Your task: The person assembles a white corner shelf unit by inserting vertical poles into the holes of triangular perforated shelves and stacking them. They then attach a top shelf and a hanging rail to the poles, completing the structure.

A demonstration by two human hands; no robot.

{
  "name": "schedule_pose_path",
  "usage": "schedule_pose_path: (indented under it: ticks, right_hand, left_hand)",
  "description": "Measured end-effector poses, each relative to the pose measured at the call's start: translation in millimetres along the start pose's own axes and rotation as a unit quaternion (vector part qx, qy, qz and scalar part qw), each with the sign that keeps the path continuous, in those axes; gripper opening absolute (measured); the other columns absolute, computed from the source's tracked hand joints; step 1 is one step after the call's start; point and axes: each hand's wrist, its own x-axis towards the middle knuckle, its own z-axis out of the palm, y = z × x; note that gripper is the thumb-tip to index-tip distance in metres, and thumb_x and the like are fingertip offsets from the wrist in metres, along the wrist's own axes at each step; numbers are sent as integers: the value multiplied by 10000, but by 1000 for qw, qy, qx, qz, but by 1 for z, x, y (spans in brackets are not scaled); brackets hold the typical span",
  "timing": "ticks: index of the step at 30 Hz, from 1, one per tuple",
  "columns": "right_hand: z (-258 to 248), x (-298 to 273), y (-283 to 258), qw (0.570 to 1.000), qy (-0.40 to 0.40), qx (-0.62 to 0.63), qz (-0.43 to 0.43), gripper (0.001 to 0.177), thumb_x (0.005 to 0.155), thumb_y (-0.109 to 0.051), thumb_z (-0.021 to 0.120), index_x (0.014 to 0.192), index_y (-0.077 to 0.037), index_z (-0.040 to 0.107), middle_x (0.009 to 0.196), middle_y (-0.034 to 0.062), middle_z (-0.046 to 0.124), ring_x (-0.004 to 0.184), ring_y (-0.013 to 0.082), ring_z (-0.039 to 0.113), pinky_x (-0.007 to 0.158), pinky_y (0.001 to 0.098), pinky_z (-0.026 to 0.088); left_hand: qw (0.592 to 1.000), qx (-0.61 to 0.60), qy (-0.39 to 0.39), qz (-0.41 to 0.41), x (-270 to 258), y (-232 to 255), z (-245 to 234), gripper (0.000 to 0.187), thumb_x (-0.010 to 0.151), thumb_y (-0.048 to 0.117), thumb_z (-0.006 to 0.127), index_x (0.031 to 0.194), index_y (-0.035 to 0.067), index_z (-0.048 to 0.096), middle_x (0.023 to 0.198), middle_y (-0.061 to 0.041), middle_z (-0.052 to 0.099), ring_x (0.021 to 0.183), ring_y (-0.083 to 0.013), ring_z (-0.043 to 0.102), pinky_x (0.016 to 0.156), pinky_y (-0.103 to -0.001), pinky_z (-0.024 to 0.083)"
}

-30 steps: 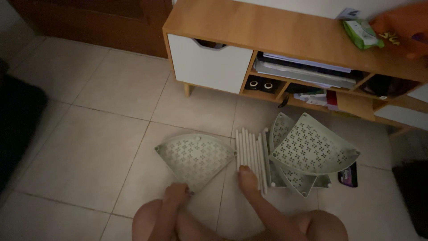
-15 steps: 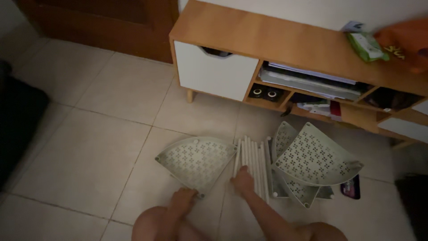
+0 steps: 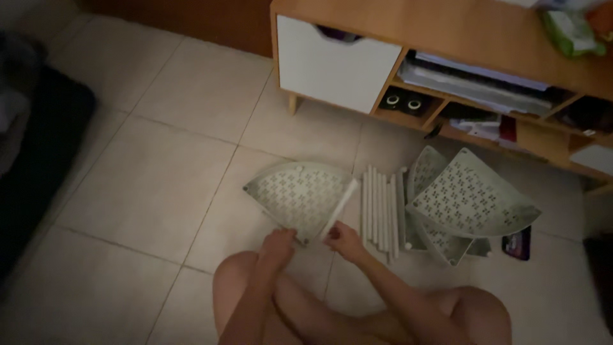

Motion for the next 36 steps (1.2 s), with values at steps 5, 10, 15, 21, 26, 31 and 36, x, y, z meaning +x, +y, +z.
schedule_pose_path:
  ticks: [5, 10, 15, 21, 26, 31, 36]
  right_hand:
    - [48, -8, -10, 982, 100, -48, -150, 276, 861, -102, 764, 1109, 4, 705, 971, 125, 781, 900, 206, 763, 814, 346, 596]
    - [52, -16, -19, 969, 140, -106, -172, 276, 854, -81, 753, 1112, -9, 688, 945, 155, 766, 874, 255, 765, 777, 361, 607]
    - [51, -22, -32, 961, 143, -143, -190, 248, 851, -72, 755, 1083, -8, 693, 955, 182, 747, 861, 298, 761, 753, 386, 609]
    - [47, -28, -39, 959, 129, -157, -196, 270, 841, -63, 739, 1103, -33, 680, 966, 176, 735, 886, 311, 761, 753, 398, 608]
    - [45, -30, -36, 959, 98, -179, -198, 250, 853, -40, 712, 1097, -85, 690, 992, 171, 755, 942, 349, 737, 783, 435, 573]
    - [37, -27, -31, 954, 135, -192, -189, 257, 860, -25, 686, 1105, -102, 682, 975, 187, 738, 938, 355, 730, 786, 437, 570]
    - [18, -22, -21, 957, 142, -200, -158, 234, 850, -62, 699, 1081, -94, 686, 993, 164, 750, 944, 348, 732, 797, 450, 563]
  left_hand:
    - [1000, 8, -22, -3, 0, -5, 0, 458, 795, 84, 701, 1241, 169, 644, 1179, -127, 682, 1140, -353, 617, 955, -486, 498]
    - [1000, 5, -9, 13, -1, -3, -2, 508, 744, 108, 762, 1230, 179, 629, 1191, -108, 670, 1153, -351, 598, 946, -491, 490]
    - [1000, 9, -6, 19, -2, -1, -3, 474, 760, 123, 763, 1214, 174, 634, 1202, -109, 676, 1179, -340, 601, 959, -473, 502]
    - [1000, 13, -15, 5, 0, 4, -5, 522, 751, 136, 783, 1242, 163, 605, 1243, -112, 643, 1228, -331, 560, 978, -482, 479]
    - [1000, 23, -14, 9, 1, 2, -1, 533, 748, 117, 782, 1250, 165, 608, 1271, -113, 631, 1269, -329, 533, 998, -483, 470]
    - [997, 35, 14, 68, 10, 4, 15, 634, 708, 70, 781, 1308, 185, 609, 1349, -109, 606, 1333, -321, 510, 1041, -470, 458]
    - [997, 26, 0, 78, 14, 14, 34, 807, 716, 93, 800, 1451, 168, 475, 1462, -94, 523, 1399, -359, 412, 1062, -524, 398]
